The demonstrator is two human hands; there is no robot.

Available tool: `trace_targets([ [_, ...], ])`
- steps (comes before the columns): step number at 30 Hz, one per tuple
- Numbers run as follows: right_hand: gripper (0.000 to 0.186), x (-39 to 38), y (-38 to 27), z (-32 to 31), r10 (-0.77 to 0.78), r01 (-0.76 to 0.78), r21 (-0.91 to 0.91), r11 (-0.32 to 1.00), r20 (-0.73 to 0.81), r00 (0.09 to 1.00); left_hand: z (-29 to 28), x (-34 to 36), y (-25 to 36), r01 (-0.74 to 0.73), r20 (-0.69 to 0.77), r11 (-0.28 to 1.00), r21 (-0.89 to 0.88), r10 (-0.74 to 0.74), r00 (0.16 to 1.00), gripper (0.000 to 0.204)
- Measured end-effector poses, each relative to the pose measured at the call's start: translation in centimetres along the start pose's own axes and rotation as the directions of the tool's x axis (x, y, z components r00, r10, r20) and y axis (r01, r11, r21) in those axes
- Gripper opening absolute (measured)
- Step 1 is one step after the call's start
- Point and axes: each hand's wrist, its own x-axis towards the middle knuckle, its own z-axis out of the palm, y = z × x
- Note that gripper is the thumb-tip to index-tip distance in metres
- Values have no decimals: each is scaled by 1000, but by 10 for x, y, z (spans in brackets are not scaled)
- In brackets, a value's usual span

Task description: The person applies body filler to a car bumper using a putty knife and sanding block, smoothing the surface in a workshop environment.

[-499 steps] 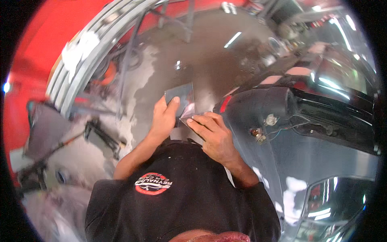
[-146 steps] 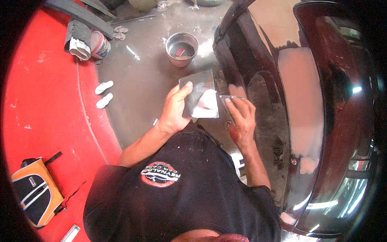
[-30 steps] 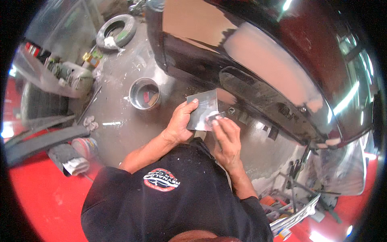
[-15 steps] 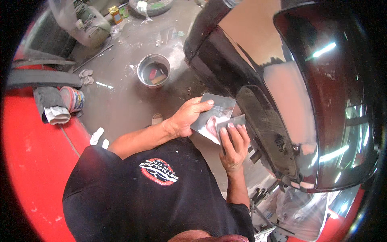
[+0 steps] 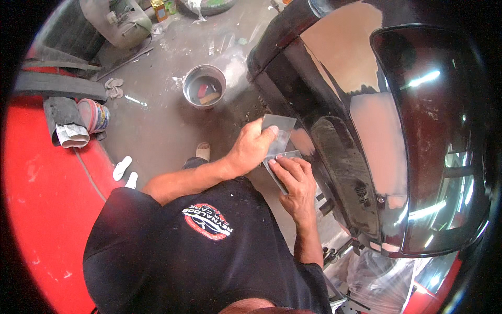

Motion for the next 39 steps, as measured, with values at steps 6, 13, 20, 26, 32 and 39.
trace_targets([
  [6, 49, -6, -6, -23, -39, 46, 55, 997, -111, 993, -6, 16, 17, -119, -101, 971, -205, 100, 990, 27],
  [13, 52, 5, 7, 14, -32, 24, -31, 999, -304, 952, -16, 8, 13, 461, 327, 521, -718, -332, 885, 32],
  [20, 57, 6, 15, -4, -2, -63, -153, 986, -390, 921, -31, 12, 30, 165, 137, 686, -709, -95, 986, 32],
  [26, 49, 22, -23, -15, -51, -5, -222, 975, -246, 968, -34, 8, 35, -78, -31, 906, -415, 72, 997, 33],
  [32, 49, 35, -31, 4, -71, 22, -208, 978, -231, 970, -24, 0, 54, -218, -68, 971, -99, 212, 975, 30],
  [39, 49, 19, -33, 18, -10, 12, 6, 1000, -194, 981, -49, 20, 42, -85, -179, 925, -370, 19, 984, 24],
])
